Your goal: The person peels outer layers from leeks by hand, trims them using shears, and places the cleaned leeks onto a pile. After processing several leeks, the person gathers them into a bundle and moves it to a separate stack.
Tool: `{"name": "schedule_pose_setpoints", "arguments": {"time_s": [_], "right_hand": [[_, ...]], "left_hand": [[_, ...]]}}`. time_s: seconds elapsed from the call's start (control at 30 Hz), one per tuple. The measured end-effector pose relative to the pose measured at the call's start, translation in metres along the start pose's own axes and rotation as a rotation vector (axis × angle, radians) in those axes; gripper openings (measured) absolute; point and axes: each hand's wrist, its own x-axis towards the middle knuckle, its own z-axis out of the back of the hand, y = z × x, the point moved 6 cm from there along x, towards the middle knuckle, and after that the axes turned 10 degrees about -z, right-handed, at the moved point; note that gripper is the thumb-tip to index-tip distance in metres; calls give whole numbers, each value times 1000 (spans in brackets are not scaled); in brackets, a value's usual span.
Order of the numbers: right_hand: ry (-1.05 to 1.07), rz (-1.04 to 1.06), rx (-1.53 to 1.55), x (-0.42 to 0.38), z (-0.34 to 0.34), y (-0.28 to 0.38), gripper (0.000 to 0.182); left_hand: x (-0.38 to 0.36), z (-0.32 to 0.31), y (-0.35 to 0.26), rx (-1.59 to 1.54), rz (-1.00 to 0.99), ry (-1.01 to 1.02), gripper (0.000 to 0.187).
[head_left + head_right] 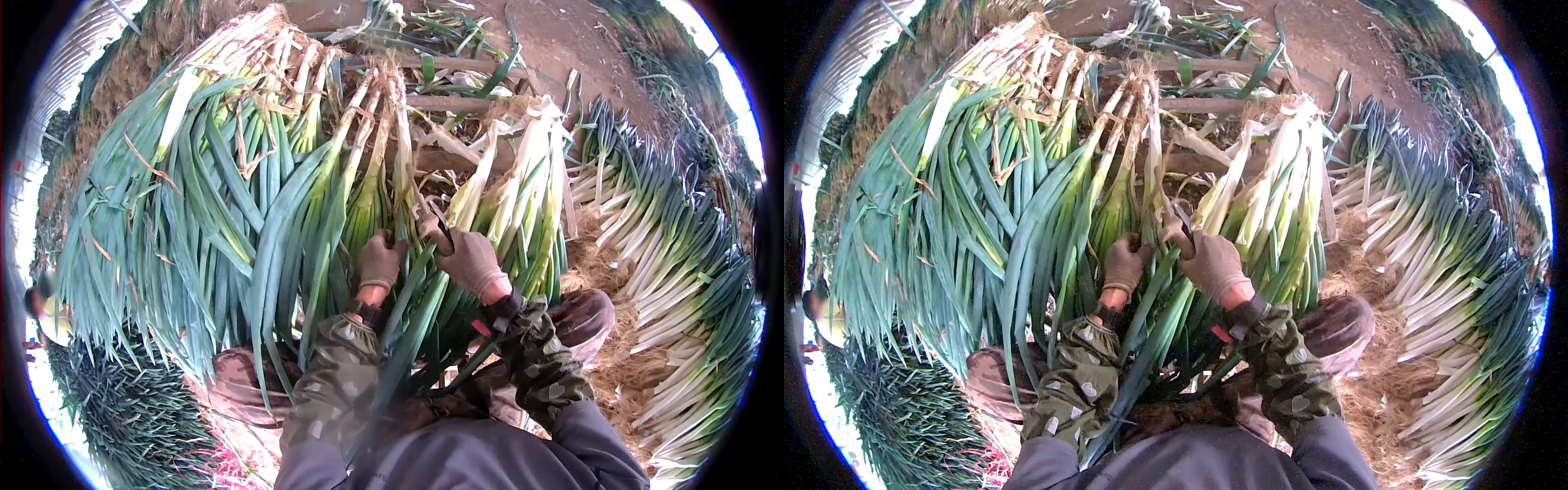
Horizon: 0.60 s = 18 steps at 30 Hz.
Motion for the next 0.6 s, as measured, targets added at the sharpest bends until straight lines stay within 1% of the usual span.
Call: {"name": "schedule_pose_setpoints", "arguments": {"time_s": [0.03,0.13,0.17,0.23,0.33,0.37,0.47,0.53,0.6], "right_hand": [[-14,-3,-8,12,-3,0,37],[-30,11,-23,30,8,15,37],[-32,22,-38,37,9,18,37],[-10,12,-40,53,11,21,40],[-59,-49,14,73,24,33,41],[-69,-16,56,83,25,34,44],[2,-72,-41,107,28,43,45],[-62,-4,-29,130,16,38,45],[-86,-19,-47,141,15,42,44]], "left_hand": [[-1,3,-7,5,45,21,46],[-1,3,-6,46,27,19,46],[0,0,-3,8,47,28,44],[0,-2,-1,53,-16,3,42],[1,-9,11,183,-70,-46,37],[1,-10,15,234,-85,-68,36],[-3,-13,16,32,-102,-53,35],[2,-16,22,131,-101,-60,37],[-3,-11,12,174,-119,-78,38]]}}
